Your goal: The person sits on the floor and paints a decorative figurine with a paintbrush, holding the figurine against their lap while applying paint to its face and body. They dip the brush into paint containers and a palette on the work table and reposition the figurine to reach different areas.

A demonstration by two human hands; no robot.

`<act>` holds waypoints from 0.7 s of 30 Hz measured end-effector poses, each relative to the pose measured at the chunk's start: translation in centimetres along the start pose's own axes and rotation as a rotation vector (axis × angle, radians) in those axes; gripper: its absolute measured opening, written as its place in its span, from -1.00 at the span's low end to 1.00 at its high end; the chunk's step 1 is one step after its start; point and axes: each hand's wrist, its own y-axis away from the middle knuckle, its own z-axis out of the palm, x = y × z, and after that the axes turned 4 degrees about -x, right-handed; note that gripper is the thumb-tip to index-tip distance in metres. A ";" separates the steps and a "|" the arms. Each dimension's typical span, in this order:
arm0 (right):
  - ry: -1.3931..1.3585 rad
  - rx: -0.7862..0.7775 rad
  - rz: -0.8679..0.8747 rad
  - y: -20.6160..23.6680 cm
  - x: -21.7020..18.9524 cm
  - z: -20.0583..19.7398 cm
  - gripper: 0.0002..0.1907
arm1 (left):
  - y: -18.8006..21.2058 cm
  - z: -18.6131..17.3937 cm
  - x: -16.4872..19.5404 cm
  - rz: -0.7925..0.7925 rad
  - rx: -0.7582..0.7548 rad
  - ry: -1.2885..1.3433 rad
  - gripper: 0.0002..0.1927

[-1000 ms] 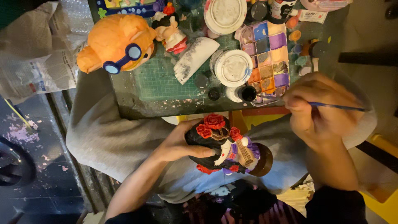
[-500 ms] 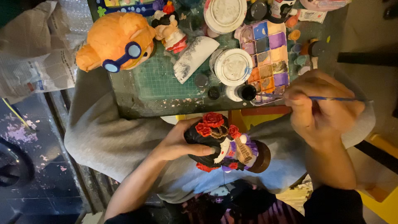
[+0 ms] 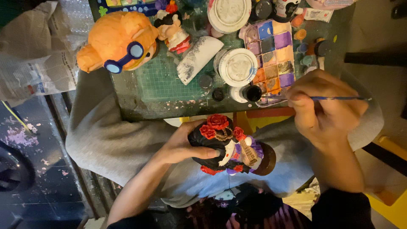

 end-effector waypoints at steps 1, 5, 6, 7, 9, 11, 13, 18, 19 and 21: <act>0.009 -0.011 -0.004 -0.2 -0.1 0.0 -0.72 | 0.0 0.0 0.0 0.006 -0.003 -0.014 -0.21; 0.109 -0.084 -0.019 -1.0 -0.6 -0.2 -0.75 | 0.1 0.1 0.2 0.016 -0.007 -0.025 -0.21; 0.156 -0.117 -0.025 -1.2 -0.7 -0.2 -0.75 | 0.1 0.1 0.2 0.012 -0.007 -0.020 -0.21; 0.168 -0.135 -0.038 -1.4 -0.7 -0.2 -0.75 | 0.1 0.1 0.2 0.008 -0.006 -0.016 -0.21; 0.154 -0.157 -0.073 -1.8 -0.8 -0.1 -0.75 | 0.1 0.1 0.2 0.017 -0.013 -0.008 -0.22; 0.109 -0.148 -0.086 -2.0 -0.9 0.0 -0.76 | 0.1 0.1 0.2 0.042 -0.028 0.001 -0.22; 0.085 -0.130 -0.076 -2.1 -1.0 0.2 -0.78 | 0.2 0.1 0.3 0.033 -0.012 0.003 -0.23; 0.084 -0.140 -0.084 -1.9 -0.4 0.7 -0.80 | 0.2 0.2 0.3 -0.002 0.001 0.016 -0.21; 0.072 -0.146 -0.087 -1.7 -0.2 0.8 -0.80 | 0.2 0.2 0.3 0.013 -0.006 0.016 -0.22; 0.096 -0.145 -0.031 -1.4 0.1 0.9 -0.81 | 0.2 0.2 0.4 0.025 -0.014 0.013 -0.22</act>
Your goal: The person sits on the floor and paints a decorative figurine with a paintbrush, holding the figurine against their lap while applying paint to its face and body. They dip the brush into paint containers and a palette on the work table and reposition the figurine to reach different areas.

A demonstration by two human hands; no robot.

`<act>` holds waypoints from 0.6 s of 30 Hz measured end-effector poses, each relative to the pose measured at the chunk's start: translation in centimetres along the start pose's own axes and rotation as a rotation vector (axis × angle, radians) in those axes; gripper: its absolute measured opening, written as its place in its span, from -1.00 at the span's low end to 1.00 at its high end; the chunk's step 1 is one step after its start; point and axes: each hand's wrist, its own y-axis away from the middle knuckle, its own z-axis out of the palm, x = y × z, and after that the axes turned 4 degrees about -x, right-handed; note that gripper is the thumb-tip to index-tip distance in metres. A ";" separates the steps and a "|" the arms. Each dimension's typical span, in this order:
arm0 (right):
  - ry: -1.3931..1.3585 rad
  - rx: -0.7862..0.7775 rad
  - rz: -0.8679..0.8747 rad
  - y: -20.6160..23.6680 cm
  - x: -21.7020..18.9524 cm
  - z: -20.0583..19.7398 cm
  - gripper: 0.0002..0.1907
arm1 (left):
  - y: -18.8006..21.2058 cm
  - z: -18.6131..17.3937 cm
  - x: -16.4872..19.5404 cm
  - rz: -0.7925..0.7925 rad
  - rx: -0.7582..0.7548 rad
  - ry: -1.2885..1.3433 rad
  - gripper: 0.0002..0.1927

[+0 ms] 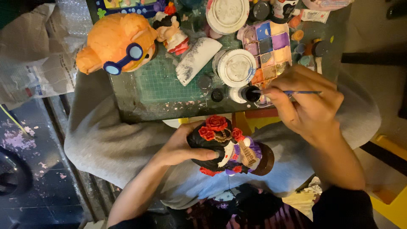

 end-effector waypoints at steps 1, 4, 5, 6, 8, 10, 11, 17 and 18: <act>0.000 0.001 0.014 0.2 0.2 0.1 -0.82 | 0.0 0.0 0.0 0.000 -0.001 -0.002 -0.22; -0.010 0.006 0.028 0.6 0.7 0.5 -0.83 | 0.0 0.0 0.1 -0.003 -0.003 0.002 -0.21; -0.013 0.009 0.026 0.7 0.9 0.6 -0.83 | 0.0 0.0 0.0 -0.004 -0.004 0.005 -0.21; -0.013 0.012 0.024 0.8 1.0 0.6 -0.84 | 0.0 0.0 0.0 -0.001 -0.006 -0.001 -0.22; -0.008 0.010 0.024 1.0 1.2 0.7 -0.84 | 0.0 -0.1 0.0 0.004 -0.006 -0.014 -0.24; 0.003 0.001 0.032 1.0 1.2 0.8 -0.84 | 0.0 0.0 0.0 0.007 -0.012 0.000 -0.24; 0.003 0.003 0.029 1.0 1.3 0.9 -0.85 | 0.1 -0.1 0.0 0.007 -0.013 0.006 -0.24; 0.027 0.008 0.029 1.1 1.5 1.1 -0.85 | 0.1 0.0 0.2 0.005 -0.012 -0.002 -0.23; 0.024 0.014 0.019 1.2 1.5 1.1 -0.85 | 0.1 0.0 0.2 0.002 -0.018 0.009 -0.23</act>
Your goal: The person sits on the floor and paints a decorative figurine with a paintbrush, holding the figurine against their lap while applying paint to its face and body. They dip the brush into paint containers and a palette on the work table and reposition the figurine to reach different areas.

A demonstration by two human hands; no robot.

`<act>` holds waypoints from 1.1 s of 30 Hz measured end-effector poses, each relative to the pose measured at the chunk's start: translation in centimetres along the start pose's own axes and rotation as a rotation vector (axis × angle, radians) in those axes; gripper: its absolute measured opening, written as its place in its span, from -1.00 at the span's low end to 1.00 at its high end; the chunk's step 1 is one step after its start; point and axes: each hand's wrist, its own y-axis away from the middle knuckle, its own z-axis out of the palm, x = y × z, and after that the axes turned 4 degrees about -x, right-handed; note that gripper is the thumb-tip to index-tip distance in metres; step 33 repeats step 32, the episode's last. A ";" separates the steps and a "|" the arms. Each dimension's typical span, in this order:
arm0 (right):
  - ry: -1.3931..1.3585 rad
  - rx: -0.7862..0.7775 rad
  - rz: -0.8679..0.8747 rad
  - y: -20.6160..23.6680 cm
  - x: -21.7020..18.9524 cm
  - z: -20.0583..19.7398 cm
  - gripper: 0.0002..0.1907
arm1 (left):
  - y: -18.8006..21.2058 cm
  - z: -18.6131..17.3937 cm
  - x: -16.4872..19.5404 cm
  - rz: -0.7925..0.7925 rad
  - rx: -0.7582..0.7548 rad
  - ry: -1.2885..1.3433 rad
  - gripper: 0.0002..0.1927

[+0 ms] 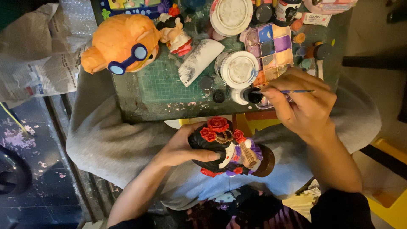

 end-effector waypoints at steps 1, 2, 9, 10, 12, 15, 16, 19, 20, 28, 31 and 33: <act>-0.003 0.005 -0.009 0.0 0.0 -0.1 -0.85 | 0.0 0.0 0.0 -0.003 -0.007 0.012 -0.23; -0.006 0.008 0.003 0.1 0.0 0.0 -0.85 | 0.0 0.0 0.0 -0.007 -0.013 0.024 -0.23; -0.017 0.017 0.017 0.2 0.2 0.1 -0.83 | -0.1 0.1 0.0 0.005 0.012 0.003 -0.21; -0.005 0.018 0.015 0.2 0.2 0.1 -0.84 | -0.1 0.0 0.0 0.007 0.019 -0.011 -0.20; 0.014 0.016 0.012 0.3 0.2 0.2 -0.84 | -0.1 0.0 -0.1 0.012 0.024 -0.002 -0.20; 0.008 0.009 0.017 0.3 0.3 0.2 -0.85 | -0.1 -0.1 -0.3 0.032 0.025 0.023 -0.21; 0.000 0.005 0.020 0.4 0.3 0.2 -0.85 | -0.2 -0.2 -0.3 0.047 0.030 0.000 -0.22; 0.000 0.011 0.021 0.4 0.5 0.3 -0.84 | -0.3 -0.3 -0.5 0.044 0.047 -0.015 -0.23; 0.014 0.018 0.009 0.4 0.5 0.3 -0.84 | -0.2 -0.3 -0.5 0.033 0.053 -0.012 -0.23; -0.002 0.009 0.029 0.5 0.5 0.1 -0.87 | -0.1 -0.4 -0.5 0.064 0.043 0.021 -0.20; 0.024 0.080 -0.004 0.5 0.1 -0.3 -0.81 | -0.1 -0.5 -0.5 0.081 0.042 0.012 -0.20; -0.081 0.178 0.032 0.5 -0.1 -0.3 -0.78 | -0.1 -0.6 -0.6 0.088 0.041 0.007 -0.19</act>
